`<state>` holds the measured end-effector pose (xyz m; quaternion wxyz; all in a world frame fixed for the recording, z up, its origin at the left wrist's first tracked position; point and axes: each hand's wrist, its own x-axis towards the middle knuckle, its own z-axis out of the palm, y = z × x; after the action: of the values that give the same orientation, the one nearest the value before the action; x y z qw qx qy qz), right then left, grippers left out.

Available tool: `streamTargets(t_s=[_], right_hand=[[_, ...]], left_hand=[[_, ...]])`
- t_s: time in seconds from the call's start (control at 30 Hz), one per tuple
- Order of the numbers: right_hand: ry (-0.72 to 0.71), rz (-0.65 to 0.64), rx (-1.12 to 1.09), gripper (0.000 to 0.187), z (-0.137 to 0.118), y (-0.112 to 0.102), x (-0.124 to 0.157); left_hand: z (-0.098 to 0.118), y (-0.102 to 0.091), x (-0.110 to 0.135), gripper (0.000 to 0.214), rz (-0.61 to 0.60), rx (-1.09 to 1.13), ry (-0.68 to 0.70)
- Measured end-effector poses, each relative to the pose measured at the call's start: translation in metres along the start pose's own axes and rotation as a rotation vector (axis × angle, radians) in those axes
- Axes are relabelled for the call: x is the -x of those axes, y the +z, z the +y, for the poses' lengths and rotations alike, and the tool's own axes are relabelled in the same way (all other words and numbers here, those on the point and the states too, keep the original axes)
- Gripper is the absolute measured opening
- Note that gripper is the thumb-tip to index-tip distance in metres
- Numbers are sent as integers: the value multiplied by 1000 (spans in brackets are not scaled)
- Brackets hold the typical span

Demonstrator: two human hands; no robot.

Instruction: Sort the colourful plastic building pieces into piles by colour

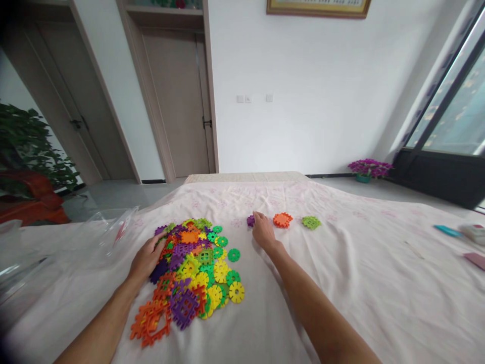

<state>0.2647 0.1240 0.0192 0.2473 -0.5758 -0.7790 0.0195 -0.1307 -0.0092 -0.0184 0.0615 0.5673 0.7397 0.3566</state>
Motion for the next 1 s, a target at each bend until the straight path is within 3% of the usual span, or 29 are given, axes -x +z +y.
streamTargets(t_s=[0.1,0.17,0.27,0.37,0.47,0.6,0.7,0.77,0.9,1.0], right_hand=[[-51,98,-56,62,5,2,8],[-79,113,-145,49,0,1,17],[-136,-74,-338,25,-12,-3,33],[-192,-268,-373,31,-24,-7,48],[-208,-324,-335,32,-33,-6,55],[-59,-369,-555,18,-29,-5,47],[-3,-300,-666,12,-5,-16,33],[19,-244,-609,12,23,-32,26],[219,-145,-217,11,86,-67,23],[361,-148,-5,11,122,-83,32]], left_hand=[[1,-1,1,53,-6,1,-12],[1,-1,1,53,-2,3,-12],[0,-1,1,54,4,6,-4],[-2,0,1,54,4,7,-6],[-3,0,0,54,-3,13,-12],[-4,1,0,55,-26,25,-15],[-6,2,-1,56,-24,31,-16],[-7,2,-1,56,-27,35,-19],[-8,3,-2,54,-32,34,-21],[-10,3,-3,55,-28,28,-13]])
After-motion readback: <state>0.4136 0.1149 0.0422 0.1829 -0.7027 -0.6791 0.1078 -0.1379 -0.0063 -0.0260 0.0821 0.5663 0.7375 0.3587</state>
